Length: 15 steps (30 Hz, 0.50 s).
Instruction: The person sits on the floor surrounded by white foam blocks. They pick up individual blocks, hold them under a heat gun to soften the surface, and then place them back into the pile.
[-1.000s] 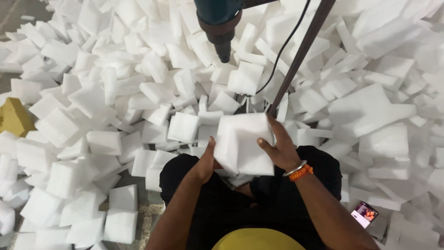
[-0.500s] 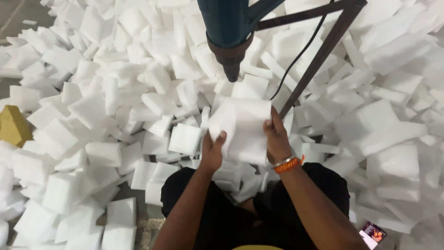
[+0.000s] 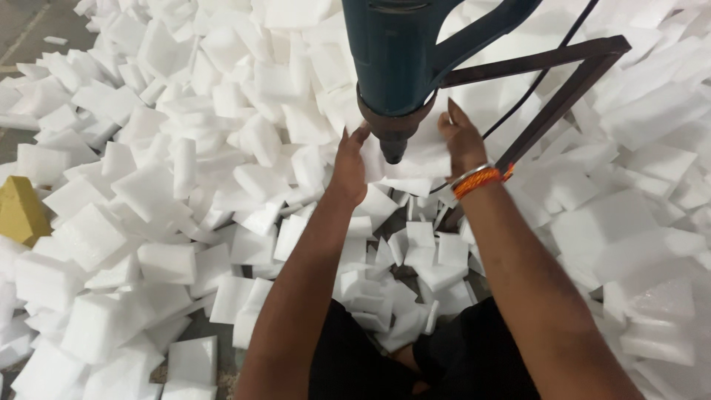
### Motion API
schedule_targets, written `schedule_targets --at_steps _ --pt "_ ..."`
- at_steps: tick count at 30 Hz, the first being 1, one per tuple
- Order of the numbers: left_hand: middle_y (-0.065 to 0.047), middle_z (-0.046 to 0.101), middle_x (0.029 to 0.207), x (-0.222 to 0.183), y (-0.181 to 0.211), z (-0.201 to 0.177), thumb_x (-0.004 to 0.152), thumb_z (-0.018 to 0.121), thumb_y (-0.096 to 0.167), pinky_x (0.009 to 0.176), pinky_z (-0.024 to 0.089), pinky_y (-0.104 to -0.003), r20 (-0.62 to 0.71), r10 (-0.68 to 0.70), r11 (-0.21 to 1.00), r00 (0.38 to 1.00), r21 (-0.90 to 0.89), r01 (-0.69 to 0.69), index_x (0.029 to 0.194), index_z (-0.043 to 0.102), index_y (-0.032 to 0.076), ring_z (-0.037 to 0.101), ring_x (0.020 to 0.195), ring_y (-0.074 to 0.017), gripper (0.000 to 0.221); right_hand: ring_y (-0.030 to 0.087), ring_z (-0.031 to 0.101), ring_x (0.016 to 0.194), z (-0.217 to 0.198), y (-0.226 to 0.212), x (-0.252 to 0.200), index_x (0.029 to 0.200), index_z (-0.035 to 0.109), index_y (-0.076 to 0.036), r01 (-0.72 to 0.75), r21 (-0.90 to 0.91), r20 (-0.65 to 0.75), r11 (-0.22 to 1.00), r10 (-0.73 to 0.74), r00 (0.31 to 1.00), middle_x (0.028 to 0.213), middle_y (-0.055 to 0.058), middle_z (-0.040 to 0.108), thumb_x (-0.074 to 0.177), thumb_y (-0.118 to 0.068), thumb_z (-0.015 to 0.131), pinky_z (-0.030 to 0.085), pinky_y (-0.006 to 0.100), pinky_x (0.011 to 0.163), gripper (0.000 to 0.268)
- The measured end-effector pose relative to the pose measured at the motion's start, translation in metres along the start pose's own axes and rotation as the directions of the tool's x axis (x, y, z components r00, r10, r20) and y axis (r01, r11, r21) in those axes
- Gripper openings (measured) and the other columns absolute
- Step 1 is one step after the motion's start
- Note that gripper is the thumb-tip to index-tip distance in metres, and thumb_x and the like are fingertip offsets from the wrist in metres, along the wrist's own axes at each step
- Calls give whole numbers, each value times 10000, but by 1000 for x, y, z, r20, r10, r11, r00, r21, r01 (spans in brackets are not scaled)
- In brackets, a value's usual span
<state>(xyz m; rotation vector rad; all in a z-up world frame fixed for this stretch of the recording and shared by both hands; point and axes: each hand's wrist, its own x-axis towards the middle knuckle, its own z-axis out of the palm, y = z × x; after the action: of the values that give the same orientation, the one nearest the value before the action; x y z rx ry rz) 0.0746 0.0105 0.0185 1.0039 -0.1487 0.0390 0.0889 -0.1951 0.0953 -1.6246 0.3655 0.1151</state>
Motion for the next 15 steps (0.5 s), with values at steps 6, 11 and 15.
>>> schedule_targets --at_steps 6,11,15 --pt "-121 311 1650 10 -17 13 1044 461 322 1234 63 -392 -160 -145 989 976 -38 141 1602 104 186 235 1526 -199 675 294 357 1480 -10 -27 -8 1554 390 -423 -122 -138 18 983 125 992 1616 1 422 949 -520 542 401 705 1015 631" --pt "-108 289 1667 -18 3 23 1067 362 424 1245 209 -406 -36 -24 996 999 -87 21 1622 233 97 271 1535 -242 657 277 456 1298 -10 -1 14 1541 442 -350 -132 -238 -74 962 117 990 1501 68 503 981 -418 535 451 566 949 572" --pt "-99 309 1662 -64 21 34 1080 312 519 1246 283 -445 139 64 956 988 -293 -20 1647 206 109 341 1506 -278 708 233 563 1034 2 48 33 1509 549 -206 241 -165 -49 956 -252 966 1307 164 647 1013 -276 566 463 369 874 501"
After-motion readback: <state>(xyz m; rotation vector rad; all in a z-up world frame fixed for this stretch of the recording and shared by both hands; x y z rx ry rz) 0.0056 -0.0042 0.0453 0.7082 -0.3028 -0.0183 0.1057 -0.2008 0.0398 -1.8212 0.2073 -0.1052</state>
